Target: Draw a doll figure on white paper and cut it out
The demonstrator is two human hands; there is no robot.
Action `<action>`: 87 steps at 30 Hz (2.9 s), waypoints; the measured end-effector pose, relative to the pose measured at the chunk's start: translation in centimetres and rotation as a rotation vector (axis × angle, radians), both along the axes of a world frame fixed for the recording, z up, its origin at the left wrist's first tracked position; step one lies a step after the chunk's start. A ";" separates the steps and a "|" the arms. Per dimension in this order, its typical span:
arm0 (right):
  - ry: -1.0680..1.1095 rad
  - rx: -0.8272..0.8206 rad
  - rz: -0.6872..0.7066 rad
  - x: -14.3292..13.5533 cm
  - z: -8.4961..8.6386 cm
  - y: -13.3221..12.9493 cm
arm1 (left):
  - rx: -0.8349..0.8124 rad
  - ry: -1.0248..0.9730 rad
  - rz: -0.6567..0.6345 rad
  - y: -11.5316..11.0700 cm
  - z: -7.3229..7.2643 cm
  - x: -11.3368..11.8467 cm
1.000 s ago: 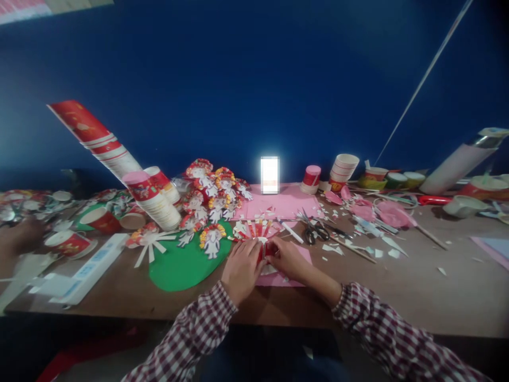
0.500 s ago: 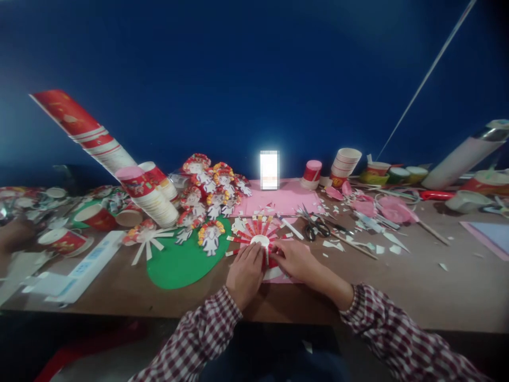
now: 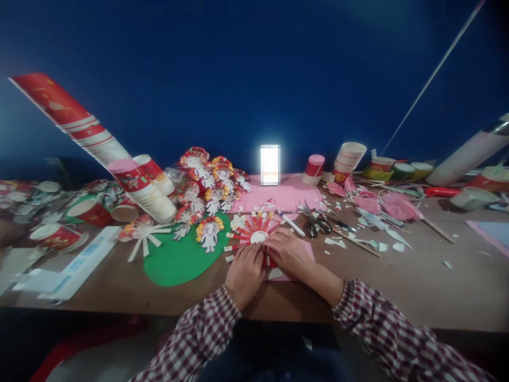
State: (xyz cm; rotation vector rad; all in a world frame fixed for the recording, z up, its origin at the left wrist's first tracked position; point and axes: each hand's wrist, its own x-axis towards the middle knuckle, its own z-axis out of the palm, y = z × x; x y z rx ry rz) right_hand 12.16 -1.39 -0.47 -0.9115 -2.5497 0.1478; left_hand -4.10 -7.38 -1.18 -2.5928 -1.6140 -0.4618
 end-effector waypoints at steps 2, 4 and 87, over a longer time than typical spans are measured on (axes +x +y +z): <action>0.000 -0.005 0.008 0.1 -0.1 0.1 | -0.004 -0.027 -0.004 0.0 -0.1 -0.1; 0.002 -0.009 0.010 0.2 -0.1 0.1 | 0.000 -0.050 -0.018 0.0 -0.2 -0.3; -0.139 0.030 -0.098 0.1 -0.5 -0.6 | -0.016 -0.019 -0.011 1.8 0.2 -1.7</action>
